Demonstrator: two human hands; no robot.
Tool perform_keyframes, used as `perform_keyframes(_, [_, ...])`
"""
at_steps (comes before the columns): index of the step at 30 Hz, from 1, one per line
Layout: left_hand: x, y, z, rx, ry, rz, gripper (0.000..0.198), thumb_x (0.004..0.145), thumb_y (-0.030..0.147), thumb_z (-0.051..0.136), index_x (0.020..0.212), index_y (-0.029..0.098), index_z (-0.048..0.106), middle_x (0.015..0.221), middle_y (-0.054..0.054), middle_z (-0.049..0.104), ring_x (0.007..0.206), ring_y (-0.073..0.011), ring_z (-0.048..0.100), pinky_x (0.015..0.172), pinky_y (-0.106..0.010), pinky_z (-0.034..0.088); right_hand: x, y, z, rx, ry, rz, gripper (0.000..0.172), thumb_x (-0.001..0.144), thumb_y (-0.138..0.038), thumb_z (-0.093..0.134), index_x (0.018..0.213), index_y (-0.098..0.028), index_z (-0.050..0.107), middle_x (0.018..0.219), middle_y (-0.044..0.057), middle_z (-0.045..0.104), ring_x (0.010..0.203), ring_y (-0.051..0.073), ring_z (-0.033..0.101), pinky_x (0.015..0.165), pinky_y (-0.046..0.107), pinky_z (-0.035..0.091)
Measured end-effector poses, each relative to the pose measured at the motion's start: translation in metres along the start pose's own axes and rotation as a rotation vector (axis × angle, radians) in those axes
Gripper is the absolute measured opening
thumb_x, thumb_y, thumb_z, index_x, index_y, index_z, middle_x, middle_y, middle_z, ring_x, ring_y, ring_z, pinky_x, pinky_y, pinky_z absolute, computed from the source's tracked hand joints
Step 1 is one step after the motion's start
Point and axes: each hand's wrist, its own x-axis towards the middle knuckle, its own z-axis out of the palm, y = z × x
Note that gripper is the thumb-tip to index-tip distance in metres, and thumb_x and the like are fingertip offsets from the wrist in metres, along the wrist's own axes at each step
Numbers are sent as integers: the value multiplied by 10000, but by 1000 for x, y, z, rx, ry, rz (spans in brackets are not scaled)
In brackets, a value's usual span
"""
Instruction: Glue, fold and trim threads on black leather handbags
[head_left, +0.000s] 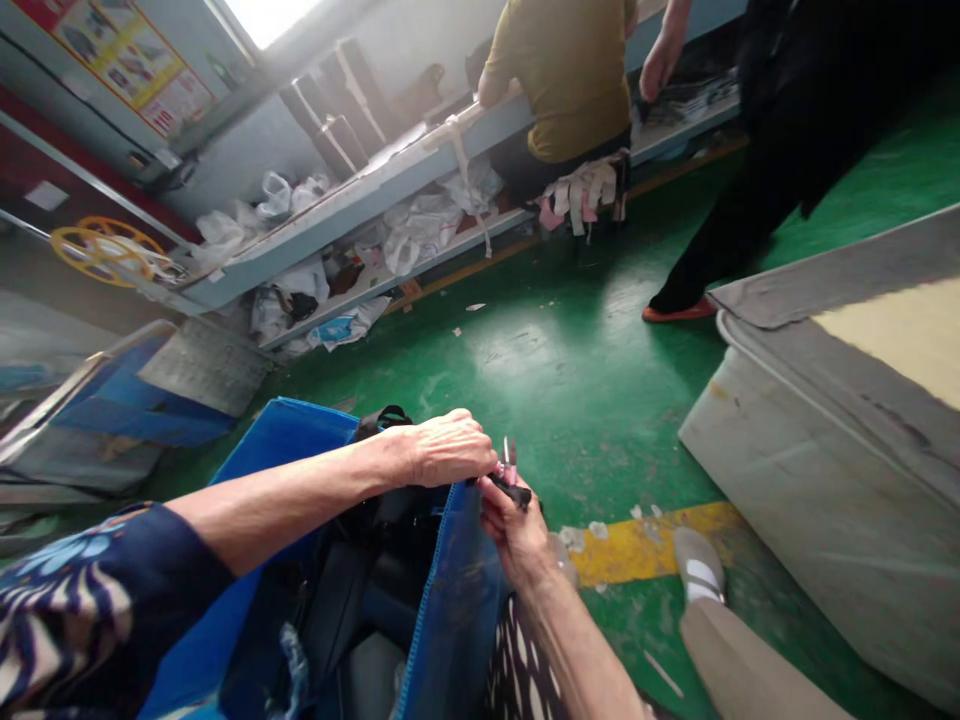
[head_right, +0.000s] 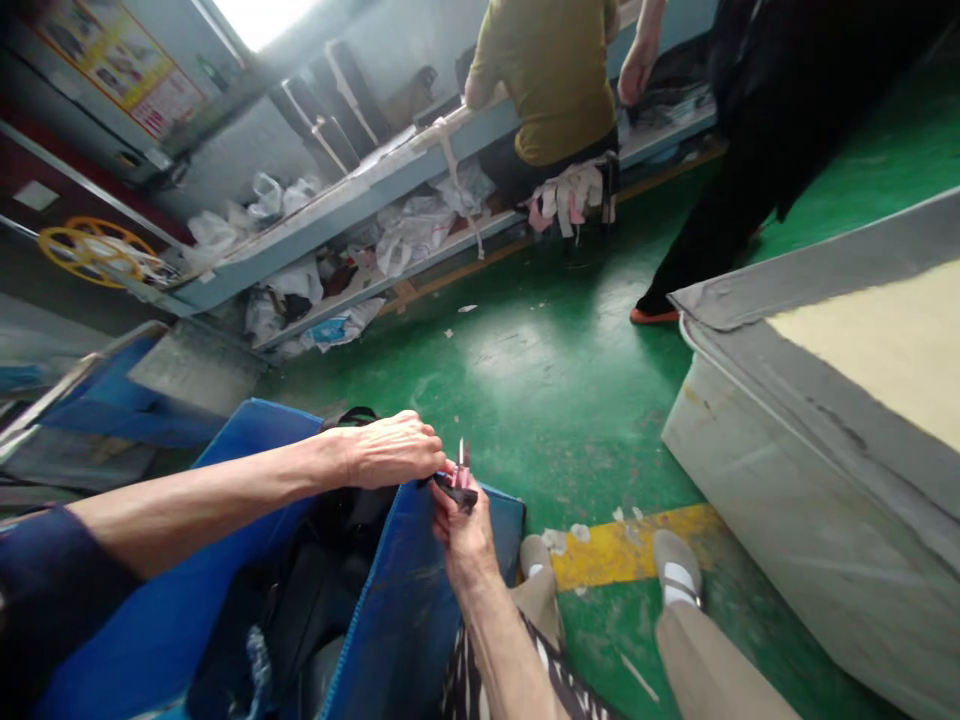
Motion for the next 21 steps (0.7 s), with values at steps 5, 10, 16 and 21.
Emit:
perform_keyframes(5, [-2, 1, -6, 28, -27, -28, 143, 783, 162, 587, 641, 176, 592, 644, -9, 632, 621, -138, 577, 468, -277, 225, 1, 1, 4, -77, -7, -5, 413, 560, -391, 772, 755, -195, 465, 460, -129, 248, 372, 29, 154, 344, 157, 126])
perform_keyframes(10, [-5, 0, -6, 46, -32, -57, 147, 799, 185, 573, 655, 178, 601, 628, -12, 615, 603, -136, 566, 471, -288, 207, 2, 2, 8, -200, 35, -119, 393, 614, -462, 702, 782, -196, 466, 486, -114, 263, 398, 52, 176, 359, 181, 161])
perform_keyframes(16, [-5, 1, 0, 29, 12, -55, 165, 802, 159, 555, 637, 174, 562, 615, -3, 603, 577, -131, 546, 478, -287, 195, 3, -11, 5, -426, 36, -322, 271, 681, -416, 648, 699, -170, 537, 704, -13, 521, 655, 128, 418, 620, 226, 372])
perform_keyframes(21, [-3, 3, -3, 14, 13, -71, 183, 814, 175, 538, 636, 174, 580, 616, -10, 606, 564, -127, 535, 483, -280, 216, -2, -14, 7, -482, 16, -296, 307, 698, -469, 614, 709, -186, 494, 586, -42, 437, 542, 113, 369, 519, 226, 350])
